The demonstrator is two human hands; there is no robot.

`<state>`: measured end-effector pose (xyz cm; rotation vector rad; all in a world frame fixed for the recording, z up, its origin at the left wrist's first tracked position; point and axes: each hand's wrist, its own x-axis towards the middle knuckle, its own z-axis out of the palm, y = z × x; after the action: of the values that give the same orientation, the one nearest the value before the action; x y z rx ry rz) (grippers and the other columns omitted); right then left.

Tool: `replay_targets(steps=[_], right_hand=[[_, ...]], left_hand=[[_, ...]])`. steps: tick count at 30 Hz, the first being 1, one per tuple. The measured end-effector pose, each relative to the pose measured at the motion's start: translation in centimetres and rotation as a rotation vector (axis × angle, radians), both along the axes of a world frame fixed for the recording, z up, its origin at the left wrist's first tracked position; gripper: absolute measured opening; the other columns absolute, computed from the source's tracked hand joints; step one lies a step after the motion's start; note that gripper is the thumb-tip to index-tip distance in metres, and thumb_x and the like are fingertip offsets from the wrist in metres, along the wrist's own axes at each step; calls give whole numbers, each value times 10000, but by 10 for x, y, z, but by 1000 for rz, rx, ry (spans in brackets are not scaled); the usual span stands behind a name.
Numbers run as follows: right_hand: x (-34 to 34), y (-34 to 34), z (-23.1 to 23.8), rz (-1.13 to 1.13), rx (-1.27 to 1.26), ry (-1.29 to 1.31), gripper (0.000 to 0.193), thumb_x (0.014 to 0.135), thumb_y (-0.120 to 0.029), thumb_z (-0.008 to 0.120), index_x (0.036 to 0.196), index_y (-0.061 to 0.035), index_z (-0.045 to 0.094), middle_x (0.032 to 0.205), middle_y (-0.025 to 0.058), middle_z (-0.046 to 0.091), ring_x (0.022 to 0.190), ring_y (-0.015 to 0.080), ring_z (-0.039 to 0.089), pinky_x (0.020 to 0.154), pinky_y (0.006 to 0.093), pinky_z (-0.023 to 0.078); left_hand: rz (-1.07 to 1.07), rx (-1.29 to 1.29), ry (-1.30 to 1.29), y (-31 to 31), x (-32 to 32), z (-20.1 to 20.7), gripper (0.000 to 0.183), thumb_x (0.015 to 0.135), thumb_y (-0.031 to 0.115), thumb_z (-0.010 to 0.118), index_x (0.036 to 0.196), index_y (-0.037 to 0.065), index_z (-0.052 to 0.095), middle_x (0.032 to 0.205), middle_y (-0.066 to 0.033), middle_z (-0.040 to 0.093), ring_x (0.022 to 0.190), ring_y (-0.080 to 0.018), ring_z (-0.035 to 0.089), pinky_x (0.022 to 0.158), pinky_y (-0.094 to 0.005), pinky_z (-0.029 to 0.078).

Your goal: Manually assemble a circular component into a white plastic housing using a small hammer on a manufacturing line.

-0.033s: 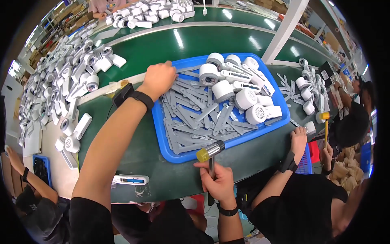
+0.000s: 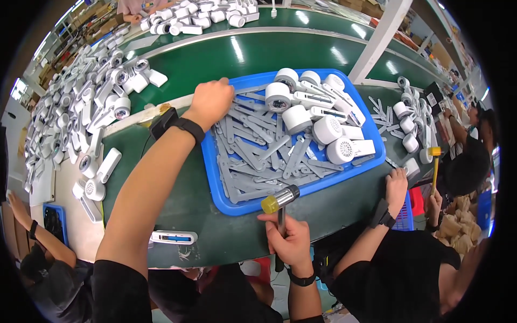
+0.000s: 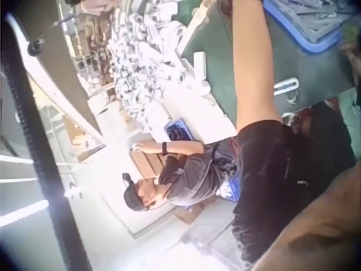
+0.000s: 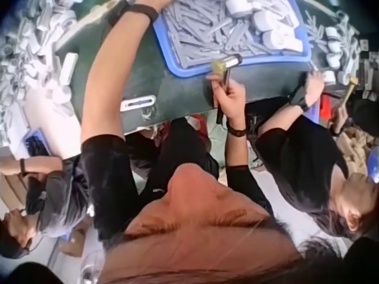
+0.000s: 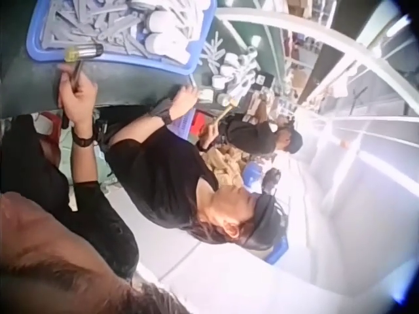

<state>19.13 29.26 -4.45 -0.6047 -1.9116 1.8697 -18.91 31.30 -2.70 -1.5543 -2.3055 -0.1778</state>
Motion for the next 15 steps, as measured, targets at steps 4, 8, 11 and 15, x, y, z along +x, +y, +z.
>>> replay_targets(steps=[4, 8, 11, 15], right_hand=[[0, 0, 1, -39, -28, -6, 201, 1015, -8, 599, 1137, 36, 752, 551, -43, 555, 425, 40, 496, 439, 221, 370], [-9, -6, 2, 8, 41, -111, 197, 1004, -24, 616, 1129, 12, 764, 569, -57, 549, 451, 24, 499, 440, 220, 376], [-6, -9, 3, -30, 10, -88, 225, 986, -4, 589, 1125, 6, 767, 579, -56, 560, 452, 30, 513, 437, 219, 388], [-4, -10, 5, 1, -14, -94, 231, 984, -7, 579, 1130, 10, 759, 596, -48, 571, 452, 38, 522, 435, 223, 394]], left_hand=[[-3, 74, 30, 13, 3, -6, 157, 887, 182, 707, 823, 45, 749, 958, -149, 713, 866, -343, 756, 717, -464, 606], [35, 93, 62, 14, 3, -11, 77, 847, 128, 704, 833, 82, 764, 955, -120, 713, 880, -308, 760, 709, -432, 610], [76, 70, 123, 25, 12, -9, 73, 836, 105, 700, 838, 106, 773, 961, -90, 716, 891, -262, 762, 701, -410, 612], [-24, 1, 206, 26, 13, -10, 82, 835, 95, 695, 843, 103, 776, 934, -105, 718, 857, -259, 766, 688, -398, 608]])
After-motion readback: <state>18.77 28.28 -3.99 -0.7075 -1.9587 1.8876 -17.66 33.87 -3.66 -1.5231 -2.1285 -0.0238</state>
